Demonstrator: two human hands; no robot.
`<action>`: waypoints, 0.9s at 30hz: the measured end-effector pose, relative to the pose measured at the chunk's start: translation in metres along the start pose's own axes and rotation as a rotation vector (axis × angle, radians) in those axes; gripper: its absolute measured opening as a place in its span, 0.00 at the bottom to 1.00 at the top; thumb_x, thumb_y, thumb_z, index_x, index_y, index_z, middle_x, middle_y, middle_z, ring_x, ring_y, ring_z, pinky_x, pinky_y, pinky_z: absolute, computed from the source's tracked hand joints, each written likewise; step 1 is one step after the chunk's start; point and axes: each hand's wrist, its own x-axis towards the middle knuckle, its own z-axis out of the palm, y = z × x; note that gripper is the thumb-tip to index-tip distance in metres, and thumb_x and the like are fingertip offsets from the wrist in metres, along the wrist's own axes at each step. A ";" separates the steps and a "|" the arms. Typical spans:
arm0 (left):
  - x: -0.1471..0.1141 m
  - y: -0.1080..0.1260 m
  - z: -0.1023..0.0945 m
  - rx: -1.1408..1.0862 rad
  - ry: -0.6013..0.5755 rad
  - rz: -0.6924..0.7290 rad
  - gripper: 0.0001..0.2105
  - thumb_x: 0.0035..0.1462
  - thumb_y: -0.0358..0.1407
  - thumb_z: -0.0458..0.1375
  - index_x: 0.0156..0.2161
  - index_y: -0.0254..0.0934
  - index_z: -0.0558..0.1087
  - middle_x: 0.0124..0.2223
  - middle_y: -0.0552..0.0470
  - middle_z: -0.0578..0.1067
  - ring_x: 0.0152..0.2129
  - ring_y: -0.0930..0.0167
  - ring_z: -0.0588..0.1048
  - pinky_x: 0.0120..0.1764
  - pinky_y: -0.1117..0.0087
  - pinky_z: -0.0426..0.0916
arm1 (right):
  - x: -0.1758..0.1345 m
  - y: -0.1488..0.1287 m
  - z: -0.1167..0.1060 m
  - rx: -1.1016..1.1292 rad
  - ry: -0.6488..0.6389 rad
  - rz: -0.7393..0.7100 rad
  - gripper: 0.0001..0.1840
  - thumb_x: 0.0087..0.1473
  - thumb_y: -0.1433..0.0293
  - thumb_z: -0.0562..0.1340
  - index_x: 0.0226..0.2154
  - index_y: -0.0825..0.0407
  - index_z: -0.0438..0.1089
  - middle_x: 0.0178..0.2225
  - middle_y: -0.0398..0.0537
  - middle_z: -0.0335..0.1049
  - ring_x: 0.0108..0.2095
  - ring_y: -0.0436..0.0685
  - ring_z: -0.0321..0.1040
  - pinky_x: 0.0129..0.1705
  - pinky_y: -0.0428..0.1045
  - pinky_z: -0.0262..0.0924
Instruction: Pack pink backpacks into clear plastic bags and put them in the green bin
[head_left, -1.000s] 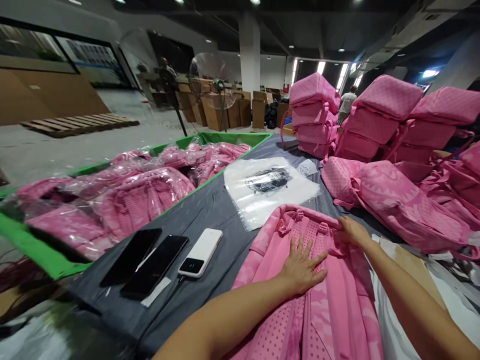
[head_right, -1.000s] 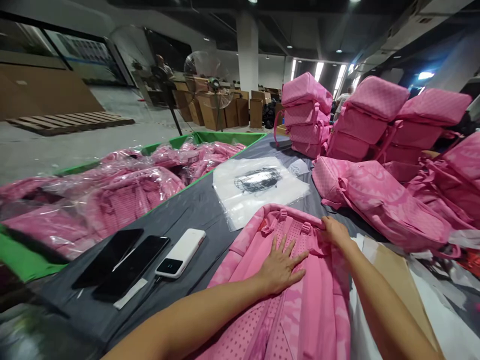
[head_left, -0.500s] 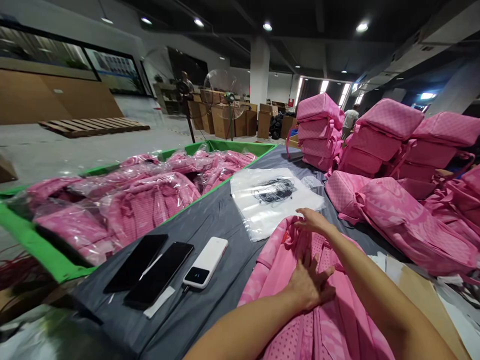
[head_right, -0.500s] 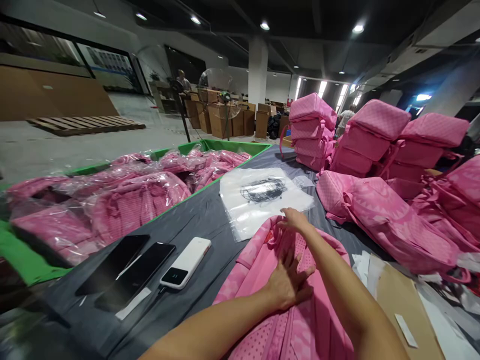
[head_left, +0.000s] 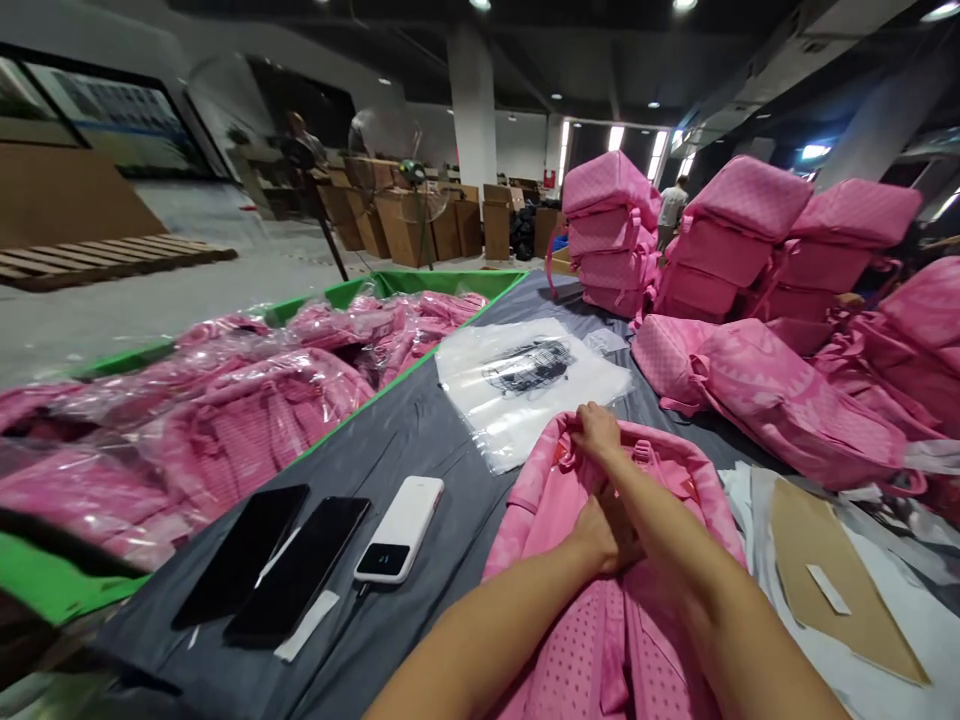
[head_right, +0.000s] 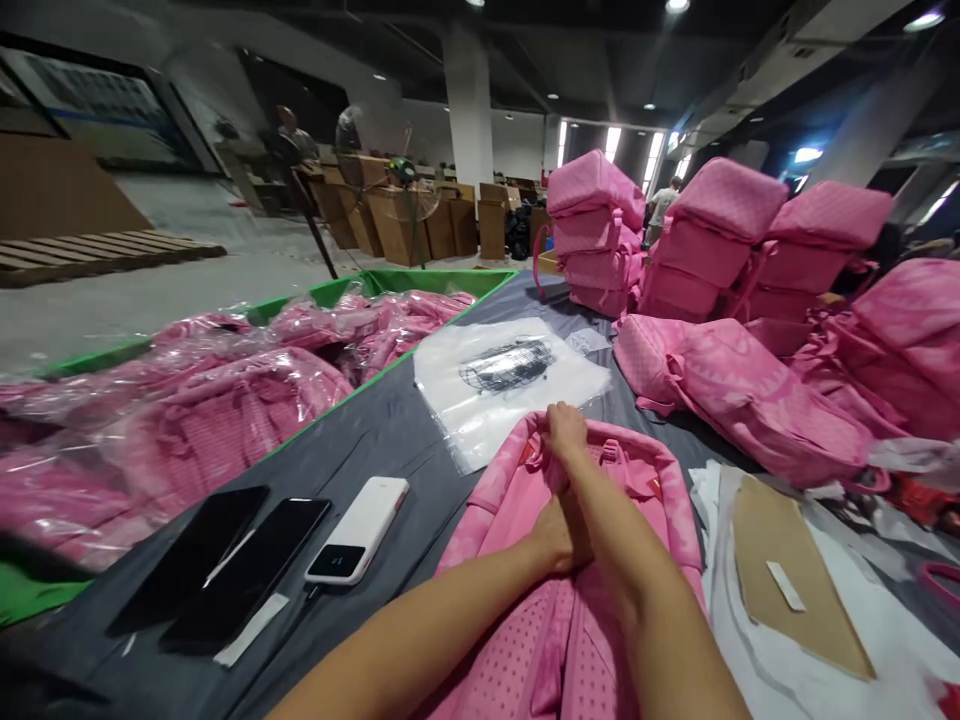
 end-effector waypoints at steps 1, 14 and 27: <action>0.001 0.000 0.001 -0.012 0.022 -0.051 0.27 0.69 0.44 0.48 0.70 0.41 0.58 0.69 0.45 0.65 0.68 0.55 0.58 0.69 0.49 0.50 | -0.019 0.002 0.001 0.004 0.026 -0.021 0.26 0.60 0.69 0.63 0.60 0.55 0.66 0.59 0.63 0.68 0.60 0.66 0.65 0.60 0.60 0.60; 0.004 -0.019 0.006 -0.262 0.315 -0.348 0.19 0.68 0.29 0.41 0.58 0.32 0.67 0.53 0.37 0.74 0.54 0.59 0.71 0.59 0.48 0.65 | -0.251 0.004 0.020 0.065 0.140 -0.232 0.20 0.66 0.68 0.55 0.57 0.56 0.70 0.57 0.61 0.71 0.59 0.66 0.64 0.63 0.64 0.55; -0.100 0.058 -0.043 -0.146 -0.322 0.428 0.09 0.66 0.34 0.52 0.33 0.39 0.70 0.34 0.47 0.74 0.33 0.65 0.70 0.43 0.65 0.67 | -0.221 0.010 0.072 0.392 0.246 0.091 0.22 0.68 0.68 0.49 0.59 0.53 0.68 0.57 0.58 0.71 0.58 0.62 0.65 0.64 0.60 0.56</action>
